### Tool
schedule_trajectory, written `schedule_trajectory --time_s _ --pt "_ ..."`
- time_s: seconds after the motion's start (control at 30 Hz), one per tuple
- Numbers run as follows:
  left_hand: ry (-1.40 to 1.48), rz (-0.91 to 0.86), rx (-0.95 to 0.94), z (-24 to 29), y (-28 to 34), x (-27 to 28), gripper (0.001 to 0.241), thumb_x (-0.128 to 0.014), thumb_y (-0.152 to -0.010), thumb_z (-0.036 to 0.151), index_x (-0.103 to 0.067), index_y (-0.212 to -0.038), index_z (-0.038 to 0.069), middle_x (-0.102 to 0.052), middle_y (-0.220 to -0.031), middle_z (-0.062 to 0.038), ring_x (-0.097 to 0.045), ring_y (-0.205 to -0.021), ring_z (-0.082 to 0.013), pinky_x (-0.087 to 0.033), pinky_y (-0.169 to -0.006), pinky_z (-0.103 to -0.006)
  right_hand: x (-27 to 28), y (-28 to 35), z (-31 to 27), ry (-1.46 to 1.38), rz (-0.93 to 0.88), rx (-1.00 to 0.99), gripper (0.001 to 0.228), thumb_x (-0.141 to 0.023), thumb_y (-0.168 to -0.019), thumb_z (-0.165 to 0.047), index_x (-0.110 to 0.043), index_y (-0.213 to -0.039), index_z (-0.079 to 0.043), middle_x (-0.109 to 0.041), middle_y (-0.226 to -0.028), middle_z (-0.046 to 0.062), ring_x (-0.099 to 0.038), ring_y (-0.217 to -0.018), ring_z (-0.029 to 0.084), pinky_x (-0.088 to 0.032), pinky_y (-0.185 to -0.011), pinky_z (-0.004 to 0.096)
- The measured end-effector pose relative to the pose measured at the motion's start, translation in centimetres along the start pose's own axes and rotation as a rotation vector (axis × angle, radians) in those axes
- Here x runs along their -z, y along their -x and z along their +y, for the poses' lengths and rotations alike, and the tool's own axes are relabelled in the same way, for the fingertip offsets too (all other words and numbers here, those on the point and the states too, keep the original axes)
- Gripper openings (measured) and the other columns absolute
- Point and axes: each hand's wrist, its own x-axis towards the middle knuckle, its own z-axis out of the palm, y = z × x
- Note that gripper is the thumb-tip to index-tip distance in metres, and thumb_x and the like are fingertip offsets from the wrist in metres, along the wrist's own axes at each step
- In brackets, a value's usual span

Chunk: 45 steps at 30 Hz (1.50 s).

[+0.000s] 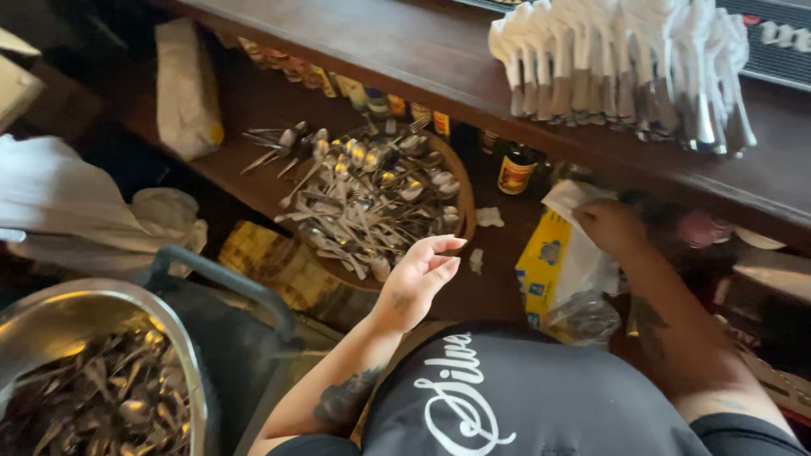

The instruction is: The person wraps individual spoons, forks, and knives in paper napkins by hand and stacks the wrapped bundles on a bar counter.

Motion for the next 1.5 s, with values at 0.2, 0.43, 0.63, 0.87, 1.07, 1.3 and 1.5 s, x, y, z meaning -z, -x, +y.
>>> schedule_trajectory --time_s 0.2,0.43,0.63,0.87,1.07,1.3,1.5 --pt "-0.107 -0.032 0.085 0.4 -0.1 -0.8 0.039 -0.061 -0.098 0.013 -0.059 -0.136 0.003 -0.060 -0.127 0.000 -0.057 -0.109 -0.0101 -0.048 -0.098 -0.0259 1.0 0.3 -0.5 -0.099 0.044 -0.143 0.034 -0.064 -0.092 -0.039 -0.079 -0.113 -0.017 -0.074 -0.106 0.016 -0.071 -0.097 0.036 -0.056 -0.086 0.045" --pt "-0.090 -0.080 0.088 -1.3 -0.1 -1.5 0.040 -0.063 -0.098 0.011 -0.059 -0.137 0.005 -0.062 -0.126 -0.001 -0.058 -0.107 -0.0098 -0.049 -0.097 -0.0258 5.3 3.2 -5.6 -0.094 0.271 0.078 0.023 -0.068 -0.092 -0.025 -0.078 -0.108 -0.011 -0.074 -0.101 0.016 -0.071 -0.092 0.033 -0.056 -0.082 0.041" --pt "-0.126 -0.085 0.000 -1.2 -2.0 -2.6 0.040 -0.066 -0.097 0.014 -0.058 -0.135 0.004 -0.065 -0.125 -0.003 -0.062 -0.109 -0.0116 -0.052 -0.095 -0.0269 11.4 7.0 -14.9 -0.425 0.349 0.182 0.016 -0.072 -0.092 -0.008 -0.077 -0.104 0.000 -0.075 -0.106 0.012 -0.073 -0.092 0.023 -0.057 -0.081 0.032" --pt "-0.063 -0.266 -0.004 -0.6 -4.8 -5.0 0.054 -0.067 -0.098 0.016 -0.049 -0.146 0.001 -0.061 -0.138 -0.010 -0.058 -0.127 -0.0188 -0.046 -0.109 -0.0319 14.3 9.9 -20.5 -0.493 0.327 0.421 0.009 -0.075 -0.091 -0.002 -0.074 -0.100 -0.001 -0.074 -0.102 0.011 -0.073 -0.092 0.021 -0.058 -0.079 0.031" --pt "0.460 -0.180 -0.084 -3.1 -4.2 -6.4 0.056 -0.073 -0.097 0.005 -0.052 -0.149 0.002 -0.063 -0.136 -0.009 -0.059 -0.125 -0.0161 -0.047 -0.109 -0.0292 12.8 10.9 -20.2 -0.574 0.284 0.452 0.008 -0.075 -0.092 -0.002 -0.073 -0.099 0.000 -0.073 -0.106 0.009 -0.073 -0.096 0.018 -0.058 -0.084 0.029" --pt "-0.505 0.157 -0.646 -0.9 -3.5 -6.5 0.064 -0.080 -0.088 -0.001 -0.055 -0.147 0.004 -0.069 -0.127 -0.015 -0.067 -0.101 -0.0170 -0.056 -0.087 -0.0268 9.8 10.9 -19.1 -1.481 -0.052 0.144 0.032 -0.076 -0.095 0.002 -0.058 -0.120 -0.001 -0.065 -0.118 0.008 -0.064 -0.111 0.016 -0.055 -0.097 0.032" --pt "-0.550 0.116 -0.753 0.0 -3.0 -7.3 0.082 -0.075 -0.095 -0.002 -0.029 -0.162 0.006 -0.061 -0.141 -0.020 -0.069 -0.089 -0.0142 -0.059 -0.080 -0.0234 9.4 11.2 -22.0 -1.581 0.149 0.016 0.057 -0.079 -0.087 0.005 -0.044 -0.129 -0.007 -0.064 -0.106 0.007 -0.067 -0.101 0.018 -0.055 -0.088 0.032"
